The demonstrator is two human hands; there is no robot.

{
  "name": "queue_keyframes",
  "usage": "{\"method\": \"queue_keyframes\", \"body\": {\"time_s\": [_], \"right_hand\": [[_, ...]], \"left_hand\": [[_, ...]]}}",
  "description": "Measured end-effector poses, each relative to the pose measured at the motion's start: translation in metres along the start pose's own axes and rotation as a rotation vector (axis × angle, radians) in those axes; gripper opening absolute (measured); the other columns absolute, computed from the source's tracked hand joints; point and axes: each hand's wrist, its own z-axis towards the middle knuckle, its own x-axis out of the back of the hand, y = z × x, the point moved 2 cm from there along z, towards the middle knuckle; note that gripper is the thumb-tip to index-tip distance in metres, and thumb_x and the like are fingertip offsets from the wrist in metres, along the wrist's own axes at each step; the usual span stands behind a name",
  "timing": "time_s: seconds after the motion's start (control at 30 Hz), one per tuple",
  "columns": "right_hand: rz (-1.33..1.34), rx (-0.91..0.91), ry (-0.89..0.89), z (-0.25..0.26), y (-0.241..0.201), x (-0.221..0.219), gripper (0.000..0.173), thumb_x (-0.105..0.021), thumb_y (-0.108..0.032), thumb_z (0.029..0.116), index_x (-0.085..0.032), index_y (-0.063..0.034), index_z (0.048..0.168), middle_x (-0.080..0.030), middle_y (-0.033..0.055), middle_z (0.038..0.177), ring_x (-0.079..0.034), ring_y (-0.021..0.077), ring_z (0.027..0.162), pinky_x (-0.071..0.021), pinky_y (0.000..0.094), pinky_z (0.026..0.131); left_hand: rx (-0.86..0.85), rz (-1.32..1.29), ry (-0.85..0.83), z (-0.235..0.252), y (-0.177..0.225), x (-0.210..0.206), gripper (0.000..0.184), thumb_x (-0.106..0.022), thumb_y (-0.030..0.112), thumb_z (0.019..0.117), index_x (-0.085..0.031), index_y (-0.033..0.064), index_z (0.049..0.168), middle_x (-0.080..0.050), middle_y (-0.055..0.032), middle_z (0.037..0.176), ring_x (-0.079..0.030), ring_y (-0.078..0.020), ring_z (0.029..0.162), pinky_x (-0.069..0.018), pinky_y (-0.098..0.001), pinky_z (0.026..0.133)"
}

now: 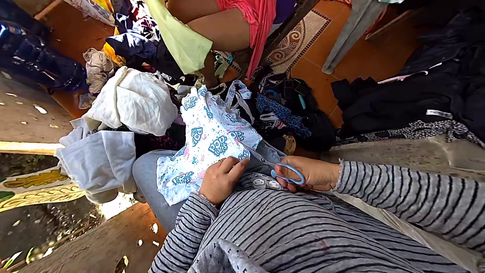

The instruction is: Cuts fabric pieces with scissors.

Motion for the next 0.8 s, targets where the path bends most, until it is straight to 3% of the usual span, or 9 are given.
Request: {"method": "queue_keyframes", "body": {"time_s": [0.1, 0.27, 0.5, 0.67, 0.8], "right_hand": [[-0.003, 0.005, 0.003, 0.0, 0.0, 0.002, 0.036, -0.052, -0.038, 0.1047, -0.059, -0.018, 0.075, -0.061, -0.0099, 0.059, -0.047, -0.003, 0.043, -0.0348, 0.0133, 0.04], [0.033, -0.006, -0.073, 0.015, -0.01, 0.005, 0.047, -0.046, -0.056, 0.104, -0.06, -0.0181, 0.079, -0.062, -0.0089, 0.062, -0.043, -0.0037, 0.041, -0.0322, 0.0122, 0.038], [-0.003, 0.006, -0.066, 0.03, -0.018, 0.006, 0.046, -0.047, -0.051, 0.1057, -0.06, -0.0167, 0.078, -0.061, -0.0085, 0.061, -0.044, -0.0036, 0.04, -0.0318, 0.0121, 0.038], [0.0, 0.024, -0.01, 0.026, -0.016, 0.006, 0.04, -0.05, -0.039, 0.1069, -0.057, -0.016, 0.075, -0.059, -0.0082, 0.057, -0.044, -0.0025, 0.04, -0.0323, 0.0134, 0.038], [0.075, -0.004, -0.039, 0.028, -0.015, 0.004, 0.044, -0.046, -0.046, 0.1072, -0.059, -0.0159, 0.078, -0.059, -0.008, 0.058, -0.043, -0.0032, 0.039, -0.0324, 0.0124, 0.037]], "left_hand": [[-0.008, -0.012, 0.007, 0.0, 0.0, 0.0, 0.016, -0.061, 0.012, 0.1004, -0.075, 0.0056, 0.106, -0.069, -0.0126, 0.084, -0.068, -0.022, 0.072, -0.0552, -0.0283, 0.063], [-0.033, -0.045, -0.005, 0.001, 0.001, 0.0, 0.016, -0.061, 0.011, 0.1004, -0.075, 0.0053, 0.106, -0.07, -0.0127, 0.085, -0.068, -0.0223, 0.073, -0.0558, -0.0292, 0.064], [-0.057, -0.05, 0.01, 0.0, 0.003, 0.002, 0.015, -0.062, 0.01, 0.0998, -0.075, 0.0054, 0.107, -0.069, -0.0119, 0.084, -0.067, -0.0216, 0.073, -0.0548, -0.0277, 0.064], [-0.063, -0.061, 0.014, -0.001, 0.003, 0.002, 0.015, -0.062, 0.01, 0.0995, -0.075, 0.0052, 0.107, -0.069, -0.0116, 0.084, -0.067, -0.0212, 0.073, -0.054, -0.0274, 0.064], [-0.074, -0.068, 0.02, -0.001, 0.003, 0.003, 0.015, -0.062, 0.01, 0.0999, -0.074, 0.0054, 0.107, -0.068, -0.0111, 0.084, -0.066, -0.0204, 0.073, -0.0537, -0.0267, 0.065]]}}
